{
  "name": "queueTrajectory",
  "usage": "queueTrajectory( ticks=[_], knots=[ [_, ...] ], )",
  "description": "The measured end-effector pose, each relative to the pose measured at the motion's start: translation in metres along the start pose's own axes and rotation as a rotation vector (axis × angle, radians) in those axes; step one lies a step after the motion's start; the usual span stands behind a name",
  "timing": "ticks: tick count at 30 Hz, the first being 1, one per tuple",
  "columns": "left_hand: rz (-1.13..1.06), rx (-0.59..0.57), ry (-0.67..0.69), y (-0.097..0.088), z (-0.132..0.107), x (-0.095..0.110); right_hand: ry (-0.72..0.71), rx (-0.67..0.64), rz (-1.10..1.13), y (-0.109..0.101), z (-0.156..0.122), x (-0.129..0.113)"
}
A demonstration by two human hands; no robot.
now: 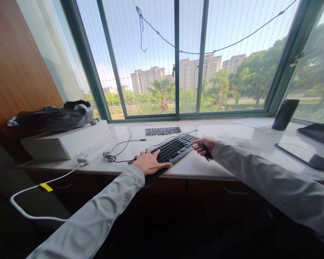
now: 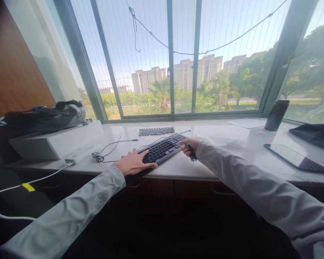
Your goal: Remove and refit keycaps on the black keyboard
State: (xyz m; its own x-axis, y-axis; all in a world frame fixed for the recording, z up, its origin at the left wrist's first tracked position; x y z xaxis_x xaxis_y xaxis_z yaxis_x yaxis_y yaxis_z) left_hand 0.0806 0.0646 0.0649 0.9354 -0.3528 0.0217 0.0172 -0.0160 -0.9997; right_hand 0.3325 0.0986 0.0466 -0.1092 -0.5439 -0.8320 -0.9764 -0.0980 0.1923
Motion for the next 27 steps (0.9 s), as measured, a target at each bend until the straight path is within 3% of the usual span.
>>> queueTrajectory(
  ticks=[3,8,15,21,25,27],
  knots=[
    [0.013,0.022,-0.041,-0.005,-0.003,0.015,0.132,0.049,-0.076,-0.013,0.0,0.012],
    [-0.012,-0.032,-0.066,-0.008,-0.008,0.036,0.096,0.132,-0.085,-0.03,0.01,0.011],
    [-0.079,0.004,0.053,0.0,-0.011,0.054,0.034,0.185,-0.07,-0.044,0.027,0.002],
    [-0.075,0.085,0.038,0.003,-0.004,0.05,-0.001,0.168,-0.063,-0.039,0.05,-0.004],
    [-0.032,0.12,0.042,0.0,0.005,0.035,-0.006,0.112,-0.037,-0.03,0.05,-0.017],
    [0.015,0.136,0.011,-0.003,0.007,0.023,-0.123,0.099,0.085,-0.028,0.045,-0.027]
  ],
)
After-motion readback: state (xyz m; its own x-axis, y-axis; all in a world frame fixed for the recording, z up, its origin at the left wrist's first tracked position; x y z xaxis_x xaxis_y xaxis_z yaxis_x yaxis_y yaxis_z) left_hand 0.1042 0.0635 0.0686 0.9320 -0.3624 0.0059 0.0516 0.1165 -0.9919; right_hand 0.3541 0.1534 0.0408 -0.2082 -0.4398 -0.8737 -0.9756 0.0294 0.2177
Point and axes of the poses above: each hand's wrist, its own z-axis towards the middle knuckle, its own y-axis out of the palm, x = y × z, the point moved 6 cm from there along z, towards the middle knuckle, and after that the axes turned 7 degrees about y, right-handed, at the moved point
